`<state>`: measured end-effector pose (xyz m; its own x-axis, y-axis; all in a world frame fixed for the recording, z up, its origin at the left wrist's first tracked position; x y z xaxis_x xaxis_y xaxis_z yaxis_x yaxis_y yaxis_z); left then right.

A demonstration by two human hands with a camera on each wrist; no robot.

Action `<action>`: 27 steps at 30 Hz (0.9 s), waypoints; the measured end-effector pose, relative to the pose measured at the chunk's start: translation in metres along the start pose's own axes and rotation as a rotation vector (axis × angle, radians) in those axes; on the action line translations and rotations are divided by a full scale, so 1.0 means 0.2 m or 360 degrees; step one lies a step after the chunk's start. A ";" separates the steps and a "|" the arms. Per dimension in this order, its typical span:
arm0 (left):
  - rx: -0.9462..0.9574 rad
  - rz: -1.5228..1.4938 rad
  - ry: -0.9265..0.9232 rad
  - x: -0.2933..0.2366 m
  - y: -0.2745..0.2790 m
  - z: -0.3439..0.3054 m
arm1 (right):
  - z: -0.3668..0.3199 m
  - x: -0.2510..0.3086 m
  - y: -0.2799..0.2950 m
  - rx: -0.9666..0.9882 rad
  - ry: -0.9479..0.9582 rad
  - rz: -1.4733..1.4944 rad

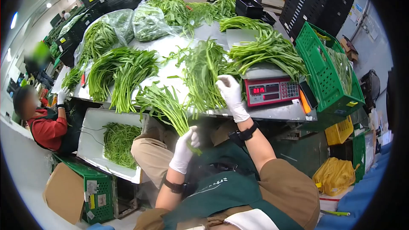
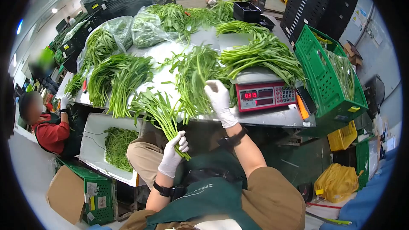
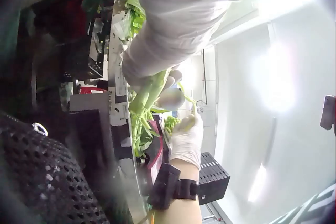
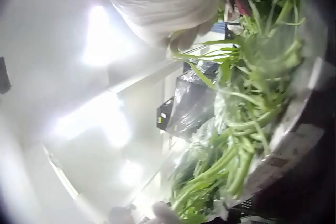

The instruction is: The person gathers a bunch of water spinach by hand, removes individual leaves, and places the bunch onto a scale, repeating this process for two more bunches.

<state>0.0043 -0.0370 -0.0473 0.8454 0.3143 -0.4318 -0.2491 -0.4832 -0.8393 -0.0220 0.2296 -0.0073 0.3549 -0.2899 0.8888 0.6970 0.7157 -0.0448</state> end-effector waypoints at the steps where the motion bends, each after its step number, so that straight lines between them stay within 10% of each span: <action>1: -0.0010 0.0009 -0.0031 -0.02 -0.02 -0.01 | 0.01 0.14 -0.01 -0.0089 -0.0045 0.0322; 6: -0.0177 -0.0091 -0.0107 -0.04 -0.11 0.01 | -0.23 0.47 -0.14 0.0085 0.0150 0.0168; 12: -0.0271 -0.0110 -0.0287 -0.06 -0.17 0.01 | -0.75 0.38 -0.21 0.0509 -0.0307 0.0224; 14: -0.0316 0.0093 -0.0295 -0.04 -0.11 0.00 | -0.71 0.33 -0.16 0.0717 0.0308 -0.0426; 17: -0.0484 0.0298 -0.0390 -0.03 -0.06 -0.01 | -0.62 0.32 -0.12 0.1020 0.0212 -0.0273; 21: -0.0563 0.0554 -0.0411 -0.03 -0.08 0.00 | -0.59 0.21 -0.15 0.0796 -0.0812 0.0419; 27: -0.0654 0.0474 -0.0431 -0.02 -0.05 0.03 | -0.62 0.31 -0.18 0.0669 -0.0051 0.0019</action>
<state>0.0013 -0.0283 -0.0389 0.6022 0.2878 -0.7447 -0.2083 -0.8438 -0.4946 0.0528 0.1076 -0.0081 0.3369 -0.2650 0.9035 0.3759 0.9176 0.1289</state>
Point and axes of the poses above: each hand's wrist, its own z-axis towards the middle knuckle, its own y-axis out of the back of the hand, x = y × z, the point moved 1 cm from there along z, towards the middle knuckle, and after that the axes turned 8 degrees about y, right-handed, at the moved point
